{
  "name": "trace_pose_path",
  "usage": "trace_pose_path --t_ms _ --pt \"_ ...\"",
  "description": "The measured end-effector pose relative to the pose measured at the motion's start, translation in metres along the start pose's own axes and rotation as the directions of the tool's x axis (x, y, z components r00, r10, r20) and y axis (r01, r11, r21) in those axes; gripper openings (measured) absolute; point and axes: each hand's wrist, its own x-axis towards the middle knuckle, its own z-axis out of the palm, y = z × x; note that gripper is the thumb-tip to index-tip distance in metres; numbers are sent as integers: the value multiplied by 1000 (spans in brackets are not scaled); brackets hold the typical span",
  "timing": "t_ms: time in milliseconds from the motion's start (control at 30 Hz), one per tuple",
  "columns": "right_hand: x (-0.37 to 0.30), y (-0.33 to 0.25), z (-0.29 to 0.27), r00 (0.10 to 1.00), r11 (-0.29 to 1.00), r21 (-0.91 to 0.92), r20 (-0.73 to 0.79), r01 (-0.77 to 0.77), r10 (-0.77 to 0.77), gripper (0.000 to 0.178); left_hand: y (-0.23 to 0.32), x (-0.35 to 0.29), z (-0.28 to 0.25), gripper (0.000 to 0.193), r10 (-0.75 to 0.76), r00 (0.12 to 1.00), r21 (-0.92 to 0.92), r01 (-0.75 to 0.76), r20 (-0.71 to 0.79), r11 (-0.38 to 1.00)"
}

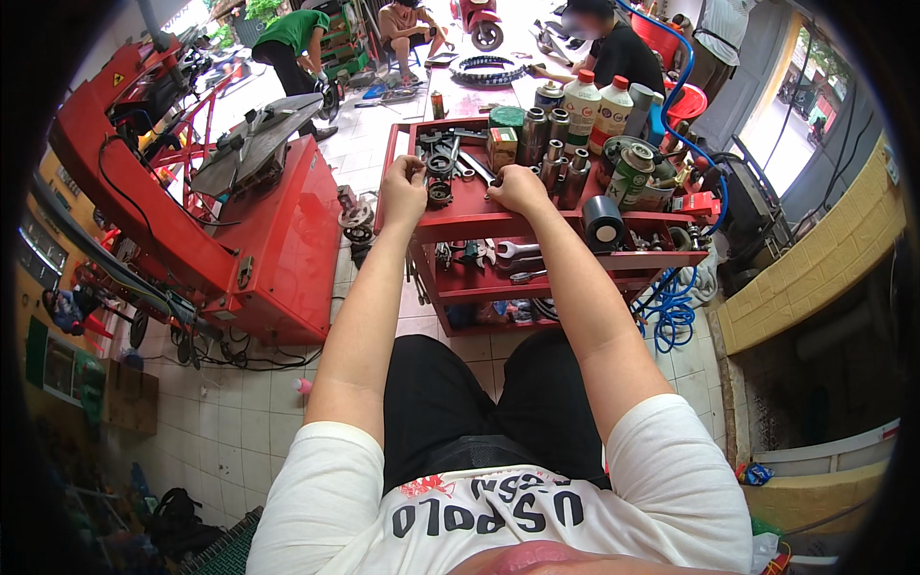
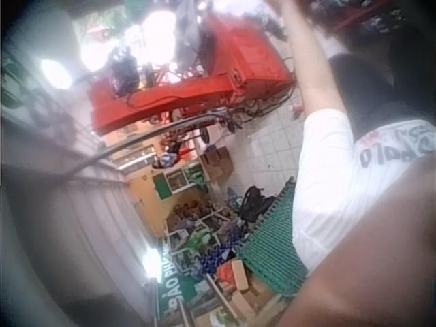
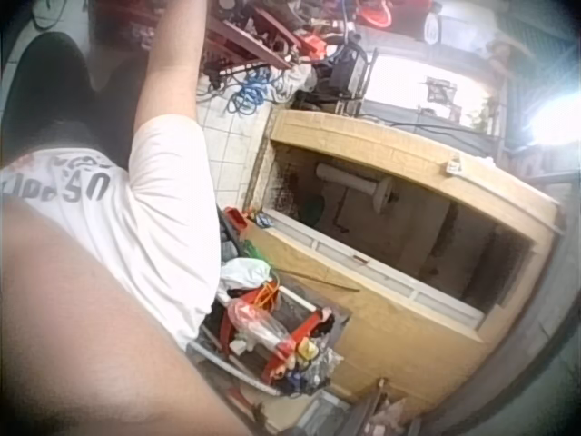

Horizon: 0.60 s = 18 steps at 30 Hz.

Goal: The person sits in a workshop and repeatedly picks up small mechanical parts from a red tool cart, inspects them, and places them back. The person handles various small metal components, including gears and cylindrical pieces, without using any tools.

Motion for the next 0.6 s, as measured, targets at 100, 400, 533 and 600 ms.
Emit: trace_pose_path --t_ms 100,400,533,600 --pt "-1 0 1 999 1000 12 -27 16 -16 40 0 0 0 3 61 998 56 -60 -17 997" --pt "-3 -4 -3 1000 1000 -1 -5 -6 6 39 6 -2 1 5 99 994 63 -96 -49 993" --pt "-4 -4 -4 1000 1000 5 1 -7 7 40 7 -3 1 4 103 994 77 -99 -48 992" --pt "-4 -4 -4 1000 1000 2 -5 -2 2 40 7 -3 2 4 110 993 87 -105 -50 991"
